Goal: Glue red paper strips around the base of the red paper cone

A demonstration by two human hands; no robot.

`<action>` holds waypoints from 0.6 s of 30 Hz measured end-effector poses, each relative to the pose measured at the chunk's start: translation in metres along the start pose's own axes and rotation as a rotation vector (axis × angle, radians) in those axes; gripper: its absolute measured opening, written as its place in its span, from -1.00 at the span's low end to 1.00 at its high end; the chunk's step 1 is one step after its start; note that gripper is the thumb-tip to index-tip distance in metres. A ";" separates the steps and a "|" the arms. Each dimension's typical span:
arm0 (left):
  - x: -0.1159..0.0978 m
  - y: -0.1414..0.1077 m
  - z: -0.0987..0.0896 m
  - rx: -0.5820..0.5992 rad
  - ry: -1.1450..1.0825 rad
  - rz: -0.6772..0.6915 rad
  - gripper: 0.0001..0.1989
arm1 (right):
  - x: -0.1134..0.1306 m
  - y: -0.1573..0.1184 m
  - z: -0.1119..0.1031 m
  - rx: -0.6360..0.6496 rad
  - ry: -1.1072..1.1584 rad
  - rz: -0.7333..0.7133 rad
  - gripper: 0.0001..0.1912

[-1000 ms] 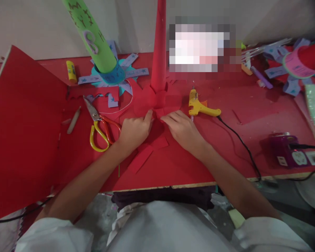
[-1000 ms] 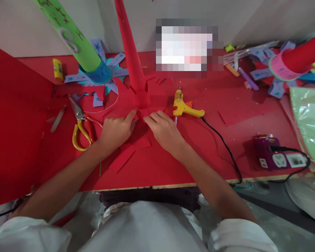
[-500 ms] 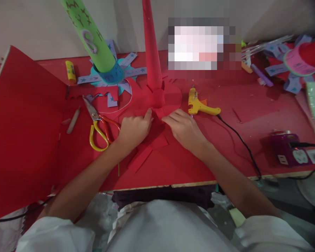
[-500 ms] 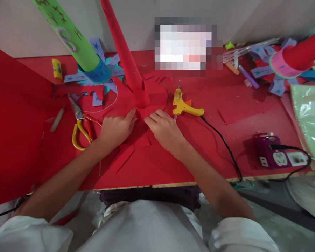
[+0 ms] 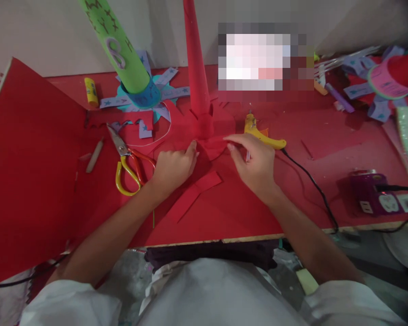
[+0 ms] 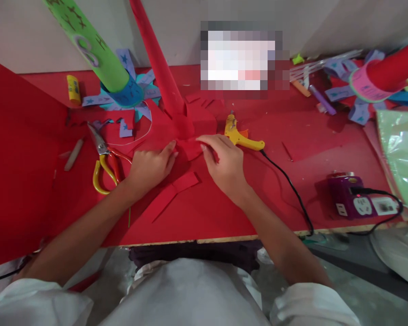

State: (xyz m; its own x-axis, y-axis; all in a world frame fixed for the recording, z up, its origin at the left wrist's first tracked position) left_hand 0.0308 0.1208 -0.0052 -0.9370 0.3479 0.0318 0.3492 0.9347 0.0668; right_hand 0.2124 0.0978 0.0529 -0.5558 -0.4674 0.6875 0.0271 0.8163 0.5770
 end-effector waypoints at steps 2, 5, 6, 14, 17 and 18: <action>0.001 0.000 0.000 -0.015 -0.003 -0.009 -0.44 | -0.018 0.002 -0.003 -0.042 0.153 0.160 -0.86; 0.002 0.000 0.001 -0.040 -0.022 -0.020 -0.46 | -0.040 0.000 0.003 -0.043 0.358 0.357 -0.86; 0.003 0.000 0.001 -0.050 -0.030 -0.025 -0.47 | -0.044 -0.001 0.005 -0.039 0.403 0.395 -0.85; 0.017 -0.008 -0.039 -0.474 -0.498 -0.050 -0.70 | -0.038 0.000 0.010 0.029 0.418 0.410 -0.84; 0.017 -0.009 -0.048 -0.540 -0.782 -0.001 -0.75 | -0.029 0.000 0.014 0.112 0.378 0.379 -0.78; 0.015 -0.007 -0.048 -0.519 -0.843 0.008 -0.75 | -0.025 0.000 0.016 0.144 0.373 0.361 -0.77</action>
State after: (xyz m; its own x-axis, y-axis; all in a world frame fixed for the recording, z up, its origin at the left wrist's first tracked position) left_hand 0.0146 0.1155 0.0423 -0.5621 0.4810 -0.6728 0.1260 0.8538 0.5051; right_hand 0.2130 0.1147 0.0284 -0.1986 -0.2157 0.9561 0.0328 0.9735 0.2264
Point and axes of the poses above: each hand's wrist, its own y-axis towards the middle knuckle, its own z-axis out of the palm, x = y × z, the point moved 10 cm from there along y, towards the middle knuckle, and after that the axes turned 8 degrees about -x, right-handed, at the moved point
